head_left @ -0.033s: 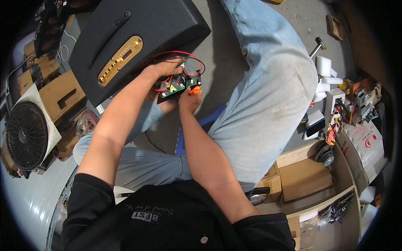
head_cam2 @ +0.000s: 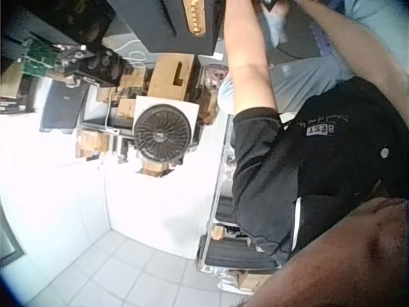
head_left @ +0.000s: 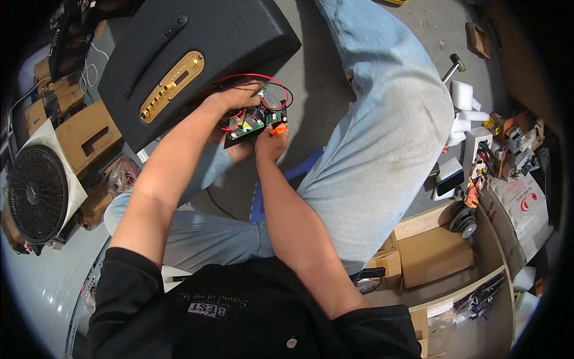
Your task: The person sits on the floor and works on the internal circuit board of a black amplifier. They use a multimeter to test connections on the board, then place the board back into the amplifier casing and close the lid.
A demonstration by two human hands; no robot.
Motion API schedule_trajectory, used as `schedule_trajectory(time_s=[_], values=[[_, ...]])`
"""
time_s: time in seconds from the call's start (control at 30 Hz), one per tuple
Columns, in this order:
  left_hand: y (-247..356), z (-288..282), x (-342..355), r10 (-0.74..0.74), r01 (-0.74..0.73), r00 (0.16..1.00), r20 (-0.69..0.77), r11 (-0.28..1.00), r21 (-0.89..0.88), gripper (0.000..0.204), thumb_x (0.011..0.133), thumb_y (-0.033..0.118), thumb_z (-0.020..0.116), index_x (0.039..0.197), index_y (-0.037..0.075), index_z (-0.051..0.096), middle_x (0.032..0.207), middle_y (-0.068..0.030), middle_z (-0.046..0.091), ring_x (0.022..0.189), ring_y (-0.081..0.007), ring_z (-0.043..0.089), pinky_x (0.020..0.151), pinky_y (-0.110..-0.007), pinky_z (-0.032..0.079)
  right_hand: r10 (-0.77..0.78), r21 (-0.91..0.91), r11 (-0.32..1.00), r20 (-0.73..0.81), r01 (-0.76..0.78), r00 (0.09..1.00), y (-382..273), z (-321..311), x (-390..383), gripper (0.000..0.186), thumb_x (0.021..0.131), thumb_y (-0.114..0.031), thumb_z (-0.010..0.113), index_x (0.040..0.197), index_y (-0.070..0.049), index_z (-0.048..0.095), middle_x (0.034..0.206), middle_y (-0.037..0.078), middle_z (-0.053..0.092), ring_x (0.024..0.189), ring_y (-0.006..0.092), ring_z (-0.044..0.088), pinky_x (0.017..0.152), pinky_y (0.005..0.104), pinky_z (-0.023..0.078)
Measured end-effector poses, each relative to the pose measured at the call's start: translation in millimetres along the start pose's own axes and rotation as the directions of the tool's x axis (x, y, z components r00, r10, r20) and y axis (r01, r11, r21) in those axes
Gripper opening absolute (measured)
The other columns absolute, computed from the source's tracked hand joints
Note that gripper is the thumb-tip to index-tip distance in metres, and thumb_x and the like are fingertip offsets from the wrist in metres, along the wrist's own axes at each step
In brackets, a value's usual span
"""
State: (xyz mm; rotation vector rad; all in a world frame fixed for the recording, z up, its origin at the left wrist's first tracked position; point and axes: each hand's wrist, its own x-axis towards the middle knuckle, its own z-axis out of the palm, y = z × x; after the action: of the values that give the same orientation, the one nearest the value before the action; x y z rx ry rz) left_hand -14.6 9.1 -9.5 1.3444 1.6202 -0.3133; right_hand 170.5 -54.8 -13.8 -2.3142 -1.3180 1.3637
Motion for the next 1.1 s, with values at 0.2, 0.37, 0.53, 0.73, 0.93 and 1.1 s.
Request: schedule_trajectory(time_s=[0.2,0.37,0.53,0.73,0.93,1.1], values=[[-9.9,14.2,3.5,0.087,-0.081,0.992,-0.09,0.994,0.068,0.05,0.093,0.032,0.06,0.138,0.009,0.06,0.132,-0.0197,0.065,0.123,-0.0352,0.062,0.105,-0.046,0.05,0.053,0.026,0.998,0.025,-0.053,0.998,19.9,12.5,4.4,0.029,0.091,-0.017,0.072,0.103,0.004,0.057,0.079,0.02,0.072,0.073,0.0351,0.073,0.072,0.0441,0.056],[-17.9,25.5,-0.2,0.167,-0.175,0.953,-0.253,0.984,-0.009,0.045,0.091,0.028,0.06,0.132,0.009,0.062,0.121,-0.0204,0.068,0.112,-0.0378,0.066,0.096,-0.049,0.052,0.115,0.091,0.989,0.056,-0.12,0.992,30.5,20.5,9.0,0.028,0.09,-0.016,0.072,0.104,0.003,0.056,0.081,0.021,0.071,0.076,0.0362,0.072,0.072,0.0456,0.055],[-9.8,17.0,-3.3,0.082,-0.102,0.985,-0.151,0.986,-0.133,0.046,0.089,0.023,0.063,0.133,0.008,0.063,0.128,-0.0212,0.065,0.12,-0.0364,0.063,0.101,-0.048,0.05,0.221,0.087,0.968,0.135,-0.234,0.966,20.1,11.2,11.8,0.036,0.088,-0.015,0.075,0.111,0.004,0.056,0.101,0.03,0.07,0.099,0.0487,0.069,0.087,0.0524,0.053],[-7.1,16.5,-6.7,0.149,-0.169,0.956,-0.253,0.984,-0.058,0.046,0.089,0.021,0.063,0.133,0.006,0.062,0.129,-0.0182,0.066,0.122,-0.0344,0.063,0.105,-0.045,0.05,0.068,0.072,0.995,0.028,-0.069,0.997,31.3,19.2,8.9,0.027,0.093,-0.015,0.071,0.104,0.004,0.056,0.076,0.018,0.072,0.066,0.029,0.074,0.065,0.0419,0.057],[7.2,-1.1,-13.6,0.057,-0.069,0.989,-0.136,0.994,-0.083,0.045,0.092,0.022,0.061,0.134,0.008,0.063,0.134,-0.0148,0.065,0.125,-0.0321,0.062,0.107,-0.044,0.049,0.05,0.024,0.998,0.028,-0.051,0.998,31.8,17.3,11.7,0.029,0.092,-0.015,0.071,0.108,0.004,0.057,0.077,0.019,0.072,0.068,0.0303,0.075,0.067,0.0407,0.058],[-19.0,24.0,1.0,0.097,-0.119,0.978,-0.184,0.987,-0.108,0.046,0.093,0.024,0.061,0.136,0.008,0.062,0.137,-0.014,0.064,0.126,-0.032,0.061,0.106,-0.043,0.049,0.048,0.041,0.998,0.052,-0.05,0.998,30.5,15.6,8.6,0.029,0.093,-0.016,0.07,0.108,0.005,0.056,0.077,0.02,0.072,0.07,0.0325,0.075,0.069,0.0417,0.058]])
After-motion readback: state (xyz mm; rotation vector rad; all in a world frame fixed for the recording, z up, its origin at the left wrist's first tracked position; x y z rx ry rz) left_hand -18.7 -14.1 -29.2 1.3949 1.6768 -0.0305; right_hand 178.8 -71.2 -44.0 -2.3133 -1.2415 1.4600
